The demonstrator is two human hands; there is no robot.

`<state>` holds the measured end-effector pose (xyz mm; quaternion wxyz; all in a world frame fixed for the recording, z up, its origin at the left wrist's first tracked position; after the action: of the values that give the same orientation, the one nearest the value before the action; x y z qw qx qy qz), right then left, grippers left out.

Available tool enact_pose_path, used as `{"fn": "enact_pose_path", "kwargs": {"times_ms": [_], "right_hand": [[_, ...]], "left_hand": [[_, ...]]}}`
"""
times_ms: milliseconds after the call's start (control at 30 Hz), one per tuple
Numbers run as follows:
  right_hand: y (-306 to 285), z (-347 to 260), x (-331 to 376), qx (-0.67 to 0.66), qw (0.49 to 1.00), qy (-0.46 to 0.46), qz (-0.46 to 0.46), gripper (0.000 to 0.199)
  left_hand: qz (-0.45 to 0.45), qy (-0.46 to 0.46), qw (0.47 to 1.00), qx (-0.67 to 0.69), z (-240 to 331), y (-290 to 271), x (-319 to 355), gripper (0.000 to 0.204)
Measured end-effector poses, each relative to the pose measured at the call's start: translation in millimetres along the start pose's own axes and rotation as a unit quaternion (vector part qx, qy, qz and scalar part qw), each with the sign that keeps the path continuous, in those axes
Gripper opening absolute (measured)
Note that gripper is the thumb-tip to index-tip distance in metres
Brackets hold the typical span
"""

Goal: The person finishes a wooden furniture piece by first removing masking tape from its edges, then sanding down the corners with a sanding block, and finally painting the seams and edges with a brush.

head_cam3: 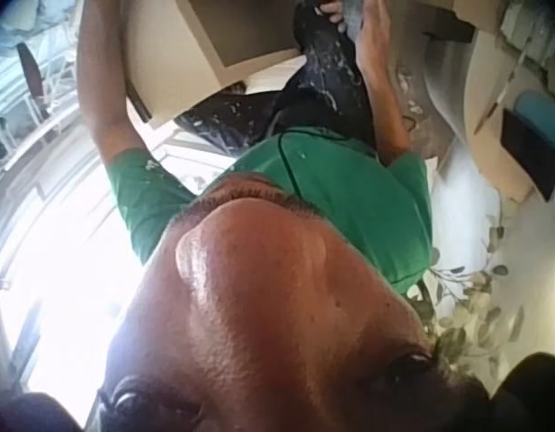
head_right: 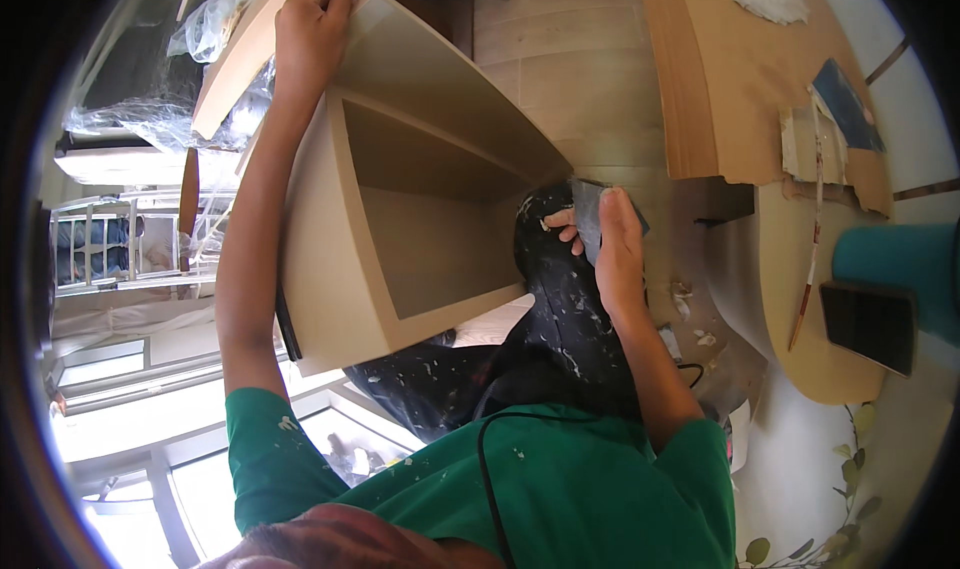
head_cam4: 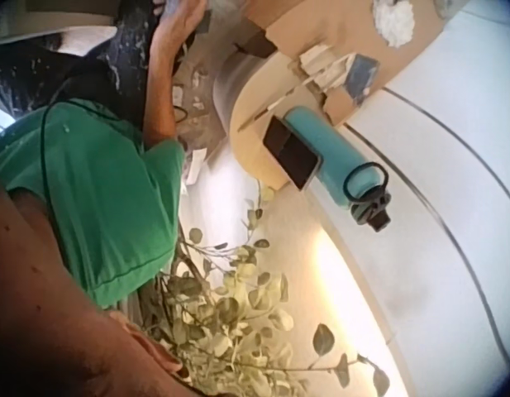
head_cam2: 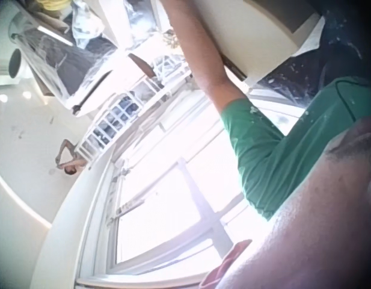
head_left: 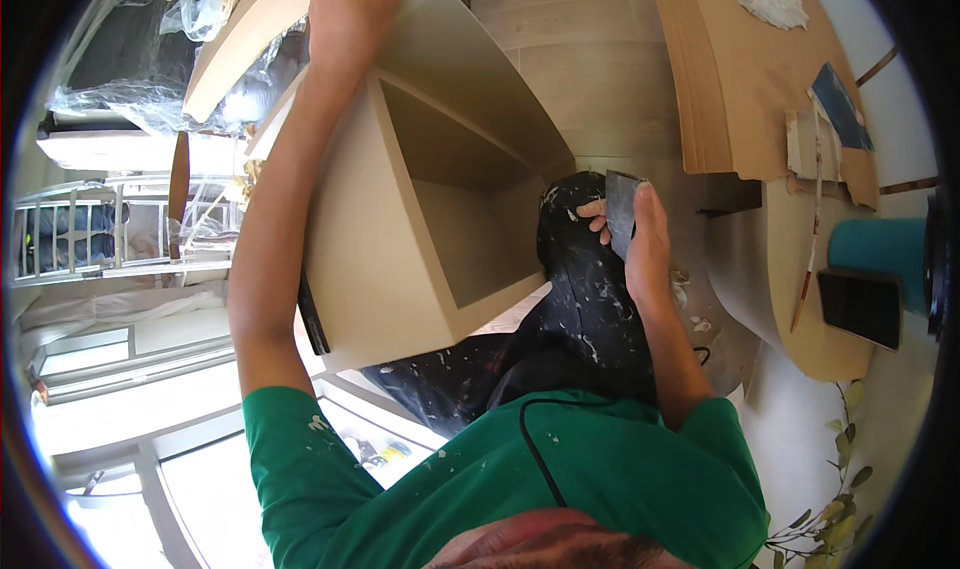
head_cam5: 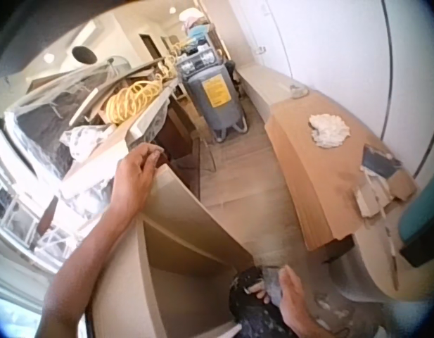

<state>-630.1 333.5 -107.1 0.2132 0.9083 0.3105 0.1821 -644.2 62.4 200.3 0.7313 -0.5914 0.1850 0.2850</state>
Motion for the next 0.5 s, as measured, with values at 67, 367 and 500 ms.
{"fn": "enact_pose_path", "kwargs": {"times_ms": [67, 367, 500], "right_hand": [[-2, 4, -1, -0.007, 1.0, 0.0, 0.004, 0.046], [-7, 10, -5, -0.011, 0.999, 0.03, 0.031, 0.052], [-4, 10, -6, -0.007, 0.999, 0.031, 0.033, 0.053]], "left_hand": [[-0.007, 0.005, 1.0, -0.007, -13, 3, -8, 0.018], [-0.016, -0.008, 0.997, 0.07, -48, 17, -17, 0.019], [-0.014, -0.034, 0.996, 0.084, -40, 18, -12, 0.019]]}}
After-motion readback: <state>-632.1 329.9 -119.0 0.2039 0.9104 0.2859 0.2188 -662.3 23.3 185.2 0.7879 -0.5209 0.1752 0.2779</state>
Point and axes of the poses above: each hand's wrist, its own x-axis away from the middle knuckle, its own y-axis out of the palm, z = x × y, the point moved 10 cm from there along -x, towards the middle knuckle, and after that the axes turned 5 degrees about y, right-handed, at the moved point
